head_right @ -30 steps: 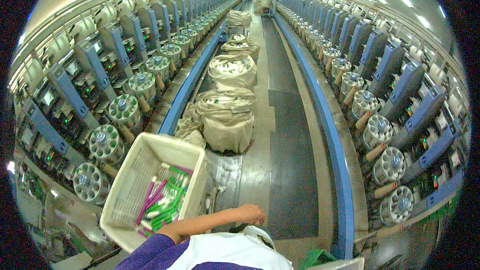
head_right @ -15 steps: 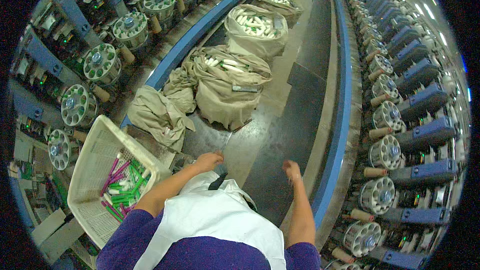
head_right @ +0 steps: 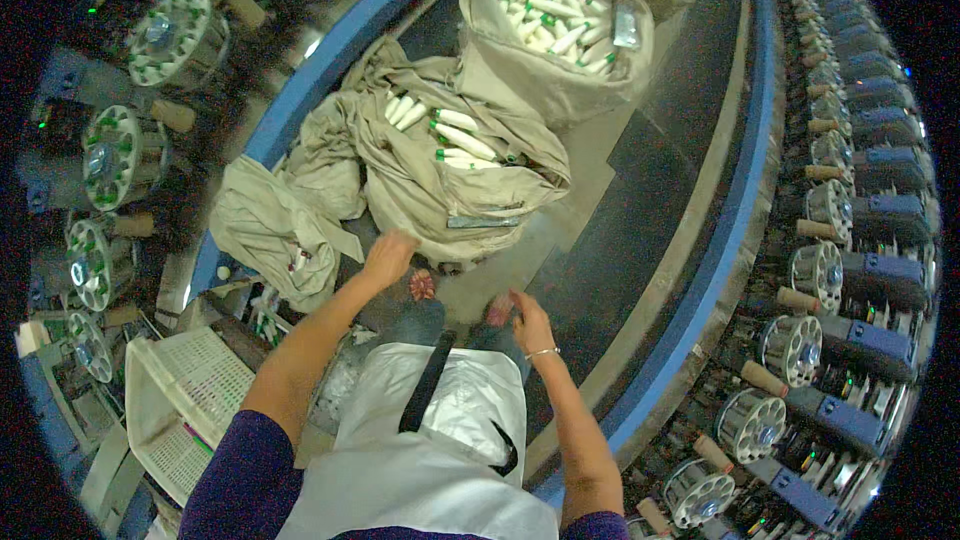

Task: The person takes white spindles with green ends from a sack and a basket, then places them into slots on rotating machine spindles. The person also moves a basket and walks briefly within the factory aisle.

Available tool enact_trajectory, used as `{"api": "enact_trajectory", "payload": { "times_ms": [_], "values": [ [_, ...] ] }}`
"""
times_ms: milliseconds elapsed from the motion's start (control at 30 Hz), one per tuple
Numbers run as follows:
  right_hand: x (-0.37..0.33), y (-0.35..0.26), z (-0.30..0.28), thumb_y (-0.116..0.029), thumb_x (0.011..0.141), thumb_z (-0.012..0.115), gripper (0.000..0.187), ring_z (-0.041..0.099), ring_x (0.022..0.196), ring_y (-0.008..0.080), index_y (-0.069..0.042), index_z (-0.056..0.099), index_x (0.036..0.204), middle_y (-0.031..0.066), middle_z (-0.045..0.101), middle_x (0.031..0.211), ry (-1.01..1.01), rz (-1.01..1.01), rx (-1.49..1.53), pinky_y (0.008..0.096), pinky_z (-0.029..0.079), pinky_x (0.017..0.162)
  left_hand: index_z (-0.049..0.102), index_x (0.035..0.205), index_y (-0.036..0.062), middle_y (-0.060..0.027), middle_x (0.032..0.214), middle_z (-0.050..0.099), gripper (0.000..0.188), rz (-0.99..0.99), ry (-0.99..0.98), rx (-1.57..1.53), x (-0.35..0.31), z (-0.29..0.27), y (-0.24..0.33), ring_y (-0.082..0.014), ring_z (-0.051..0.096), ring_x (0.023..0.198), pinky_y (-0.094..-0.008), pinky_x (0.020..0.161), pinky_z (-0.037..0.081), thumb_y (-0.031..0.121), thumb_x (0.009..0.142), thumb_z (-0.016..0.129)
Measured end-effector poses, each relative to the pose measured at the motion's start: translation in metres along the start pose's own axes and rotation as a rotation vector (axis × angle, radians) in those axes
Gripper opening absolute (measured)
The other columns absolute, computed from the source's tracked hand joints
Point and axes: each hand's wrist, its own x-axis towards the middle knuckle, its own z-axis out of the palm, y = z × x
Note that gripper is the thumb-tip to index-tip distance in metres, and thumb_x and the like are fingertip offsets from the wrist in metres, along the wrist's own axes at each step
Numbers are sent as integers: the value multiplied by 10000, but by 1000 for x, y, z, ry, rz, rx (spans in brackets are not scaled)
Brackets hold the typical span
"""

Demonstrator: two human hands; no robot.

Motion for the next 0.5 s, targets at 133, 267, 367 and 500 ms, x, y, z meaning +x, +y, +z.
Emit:
{"api": "enact_trajectory", "payload": {
  "times_ms": [133, 267, 367, 500],
  "values": [
    [133, 13, -13, 132, 718, 450, 547, 539, 1020, 398, -29, 472, 1240, 216, 547, 1108, 60, -223, -169, 409, 450, 859, 611, 1051, 24, -123, 946, 614, 259, 145, 217, 56, 133, 28, 2, -317, 549, 961, -446, 910, 399, 43, 798, 556],
    [290, 51, 13, 28, 761, 536, 451, 532, 1003, 374, -67, 499, 1200, 187, 539, 1117, 119, -479, -486, 434, 408, 901, 591, 1060, 50, -89, 947, 605, 249, -4, 305, 273, 187, 73, -18, -271, 558, 964, -461, 990, 349, 98, 822, 538],
    [310, 82, 36, -122, 783, 605, 359, 547, 1001, 332, -91, 530, 1134, 152, 548, 1113, -201, -490, -764, 445, 378, 931, 610, 895, 58, -91, 881, 607, 119, -179, 252, 166, 121, 98, -37, -258, 568, 932, -444, 984, 364, 134, 822, 554],
    [263, 90, 74, -175, 776, 595, 167, 595, 872, 271, -96, 610, 922, 96, 605, 890, -478, -485, -739, 428, 441, 851, 610, 849, 42, -134, 812, 603, 94, -460, 53, 169, 63, 99, -44, -280, 594, 868, -438, 926, 410, 123, 812, 582]
  ]
}}
